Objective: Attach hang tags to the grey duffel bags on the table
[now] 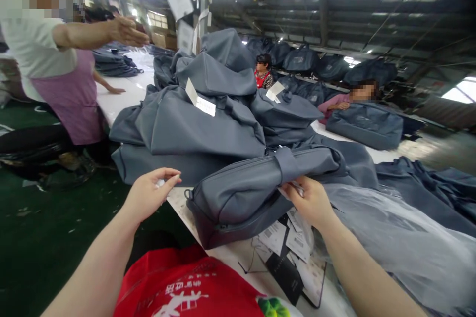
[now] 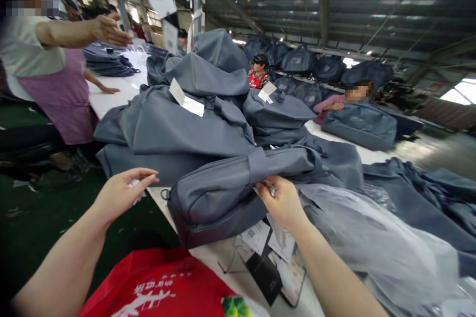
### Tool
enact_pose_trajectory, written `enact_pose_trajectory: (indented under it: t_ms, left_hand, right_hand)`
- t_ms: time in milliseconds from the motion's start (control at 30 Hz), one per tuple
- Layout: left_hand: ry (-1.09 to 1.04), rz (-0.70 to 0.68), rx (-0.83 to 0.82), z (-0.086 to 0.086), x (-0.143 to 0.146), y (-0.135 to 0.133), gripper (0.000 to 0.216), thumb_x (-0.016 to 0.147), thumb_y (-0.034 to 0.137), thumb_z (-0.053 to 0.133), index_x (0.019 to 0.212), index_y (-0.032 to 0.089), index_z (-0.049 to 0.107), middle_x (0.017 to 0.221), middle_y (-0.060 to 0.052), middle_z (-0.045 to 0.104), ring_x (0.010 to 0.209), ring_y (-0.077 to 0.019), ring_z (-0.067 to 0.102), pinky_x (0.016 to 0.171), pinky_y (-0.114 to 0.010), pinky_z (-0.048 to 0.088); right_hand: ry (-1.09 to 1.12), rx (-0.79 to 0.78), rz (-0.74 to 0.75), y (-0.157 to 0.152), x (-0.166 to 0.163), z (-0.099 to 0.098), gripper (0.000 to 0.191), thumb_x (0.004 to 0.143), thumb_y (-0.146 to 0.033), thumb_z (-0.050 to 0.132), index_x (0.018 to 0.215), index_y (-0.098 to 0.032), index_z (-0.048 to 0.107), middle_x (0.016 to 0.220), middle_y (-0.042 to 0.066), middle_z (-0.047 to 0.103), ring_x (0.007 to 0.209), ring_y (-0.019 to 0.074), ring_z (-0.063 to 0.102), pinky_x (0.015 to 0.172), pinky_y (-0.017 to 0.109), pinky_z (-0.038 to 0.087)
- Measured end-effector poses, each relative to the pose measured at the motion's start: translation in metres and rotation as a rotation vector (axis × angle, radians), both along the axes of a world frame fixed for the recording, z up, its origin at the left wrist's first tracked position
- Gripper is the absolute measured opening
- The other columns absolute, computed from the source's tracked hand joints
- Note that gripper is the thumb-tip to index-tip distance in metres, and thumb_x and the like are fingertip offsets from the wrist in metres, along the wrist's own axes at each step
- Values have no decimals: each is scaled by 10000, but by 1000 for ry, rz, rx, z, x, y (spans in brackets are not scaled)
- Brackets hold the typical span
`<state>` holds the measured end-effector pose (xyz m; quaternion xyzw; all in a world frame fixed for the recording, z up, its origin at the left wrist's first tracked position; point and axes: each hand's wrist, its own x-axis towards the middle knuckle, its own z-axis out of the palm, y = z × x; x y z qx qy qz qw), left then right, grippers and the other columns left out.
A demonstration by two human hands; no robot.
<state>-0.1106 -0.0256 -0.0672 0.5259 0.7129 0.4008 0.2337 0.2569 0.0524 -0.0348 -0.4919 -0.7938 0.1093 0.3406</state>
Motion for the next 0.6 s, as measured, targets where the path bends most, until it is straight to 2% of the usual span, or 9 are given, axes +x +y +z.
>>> enact_pose_trajectory:
  t_ms: [67,133,200,267,367,467,533,600]
  left_hand:
    - [48,-37,-31,-5,0,-1,453,780,567,553,1012,200,685,907,-44,750,541,-153,604,522,-248,473]
    - [96,-44,-15,-7,2,-3,435,787,564,550,1009,218,693,940,-36,745,694,-197,663,642,-270,514]
    - [128,-48,48,-5,9,-5,414,795,560,548,995,230,700,994,-35,736,866,-231,671,803,-297,514]
    - [163,-60,130,3,21,-8,412,794,572,543,980,241,704,1024,-38,728,956,-248,654,906,-316,484]
    - [255,-147,223,21,52,-14,488,757,645,529,1023,271,695,1069,-49,715,1006,-277,640,942,-342,476]
    - [432,-313,222,37,92,-8,743,617,753,586,1197,290,622,1267,-59,625,1069,-329,613,939,-394,480]
    - [553,-361,183,42,113,10,901,565,793,589,1291,260,549,1350,-84,559,1070,-357,610,910,-422,486]
    - [619,-360,100,42,124,40,913,585,811,549,1273,211,555,1291,-127,598,1034,-366,624,869,-423,492]
  right_hand:
    - [23,5,-16,-4,3,-4,198,780,-291,527,763,-162,675,703,38,699,627,186,620,593,263,439]
    - [37,-12,-22,-9,6,-6,201,776,-285,522,768,-163,682,712,37,705,641,191,629,598,264,445]
    - [42,-50,-16,-14,8,-5,194,767,-273,524,746,-166,684,705,34,707,650,197,637,600,266,451]
    - [56,-96,7,-19,10,-4,187,758,-253,521,720,-167,683,698,26,705,664,202,642,611,265,459]
    - [95,-155,23,-24,12,-2,181,752,-212,508,677,-166,666,660,8,680,677,198,633,624,258,461]
    - [127,-167,5,-24,11,-2,170,731,-162,494,671,-159,653,638,-3,653,661,181,601,618,249,448]
    - [124,-174,13,-23,13,-2,173,743,-152,489,689,-160,653,646,-9,645,643,163,579,612,243,434]
    - [98,-177,2,-22,16,-3,168,780,-186,510,692,-168,651,645,-10,636,633,154,568,616,244,426]
